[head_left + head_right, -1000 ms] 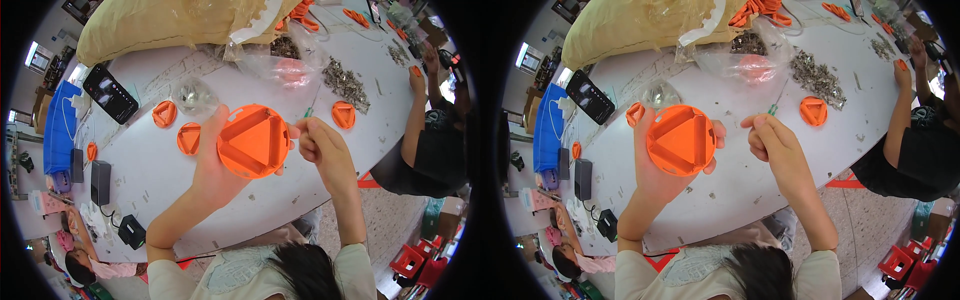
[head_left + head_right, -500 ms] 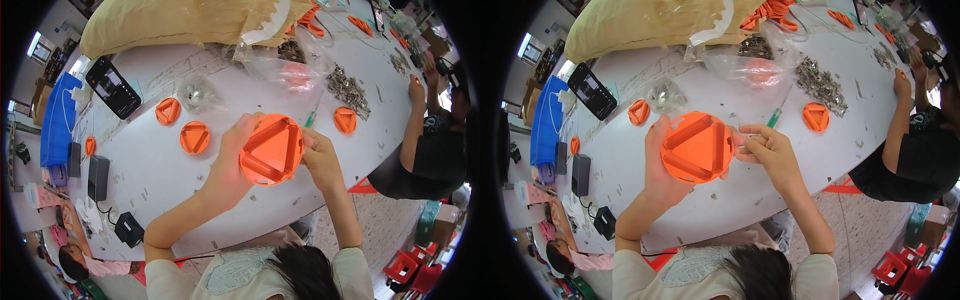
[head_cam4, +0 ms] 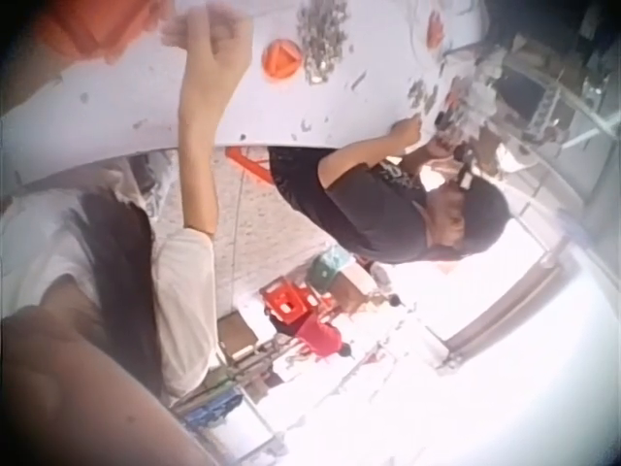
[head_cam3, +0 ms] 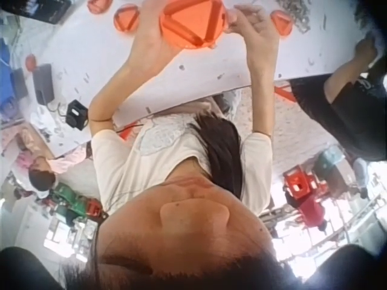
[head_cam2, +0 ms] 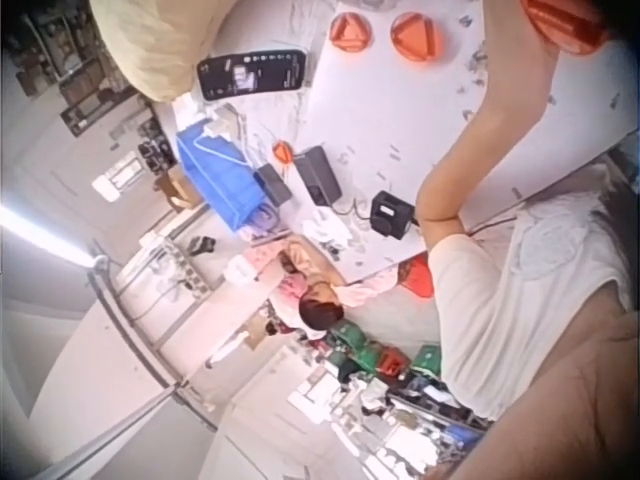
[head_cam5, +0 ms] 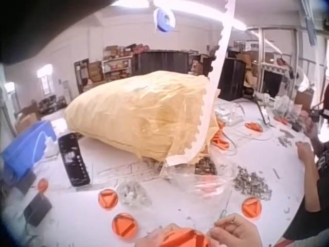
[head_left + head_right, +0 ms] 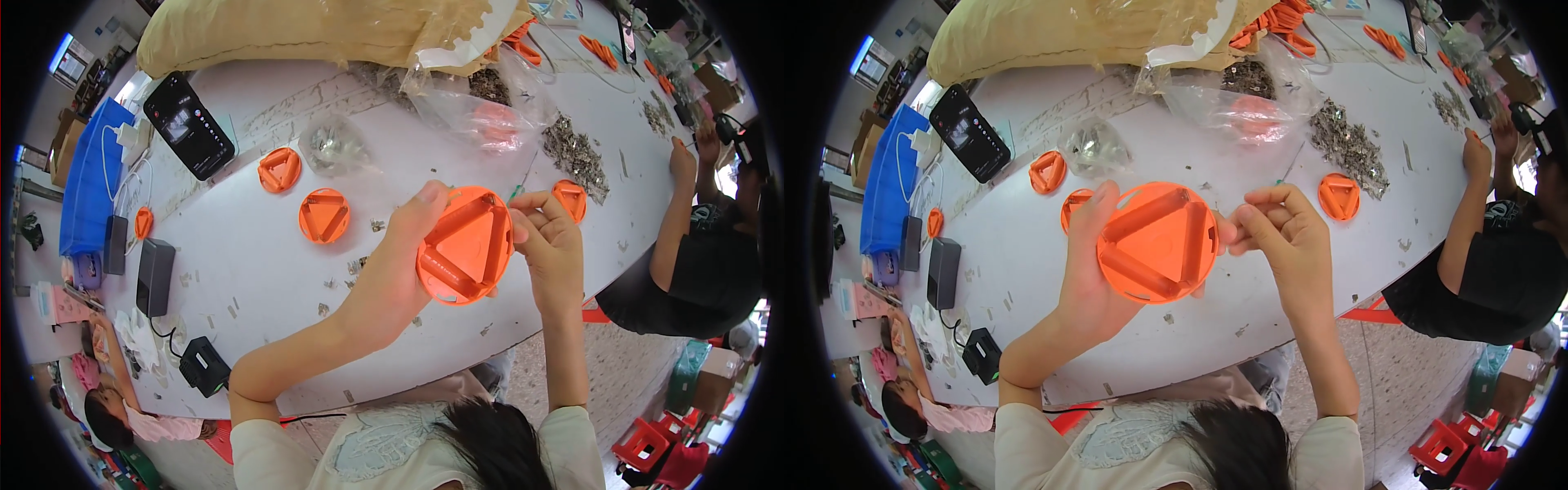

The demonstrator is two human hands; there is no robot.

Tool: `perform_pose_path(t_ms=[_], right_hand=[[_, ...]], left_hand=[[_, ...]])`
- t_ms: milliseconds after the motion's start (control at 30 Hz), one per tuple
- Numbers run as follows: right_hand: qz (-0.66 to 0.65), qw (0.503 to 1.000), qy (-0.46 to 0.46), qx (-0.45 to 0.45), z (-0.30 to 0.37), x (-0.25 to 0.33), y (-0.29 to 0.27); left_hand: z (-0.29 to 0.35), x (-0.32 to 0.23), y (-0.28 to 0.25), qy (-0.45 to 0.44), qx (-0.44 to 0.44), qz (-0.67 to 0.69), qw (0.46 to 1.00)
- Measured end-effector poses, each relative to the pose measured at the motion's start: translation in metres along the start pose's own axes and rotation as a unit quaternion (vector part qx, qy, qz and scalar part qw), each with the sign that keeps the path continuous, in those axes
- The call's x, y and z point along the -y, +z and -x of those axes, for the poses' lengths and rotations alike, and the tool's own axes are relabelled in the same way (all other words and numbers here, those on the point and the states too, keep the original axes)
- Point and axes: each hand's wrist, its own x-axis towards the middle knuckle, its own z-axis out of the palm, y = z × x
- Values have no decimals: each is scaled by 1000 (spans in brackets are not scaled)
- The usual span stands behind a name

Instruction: The person assembles small orange triangular plastic housings by hand, inserting metal pins into them.

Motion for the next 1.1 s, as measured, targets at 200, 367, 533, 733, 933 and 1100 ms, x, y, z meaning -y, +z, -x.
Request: perform_pose_path(t_ms=[200,367,533,733,933,1100], right_hand=[[-8,1000,-24,12,8,17,2],[-6,999,-50,18,16,29,2],[-39,998,-28,40,17,38,-2],[-70,997,3,39,18,50,0],[-97,993,34,66,16,49,-2],[-67,994,46,76,17,55,2]], left_hand=[[4,-4,3,0,-33,22,999],[6,-5,6,-22,-11,61,998],[5,-3,8,-14,-25,40,999],[8,-7,11,-34,-36,24,998],[5,-4,12,-34,-41,17,998],[6,-5,11,-16,-43,13,999]])
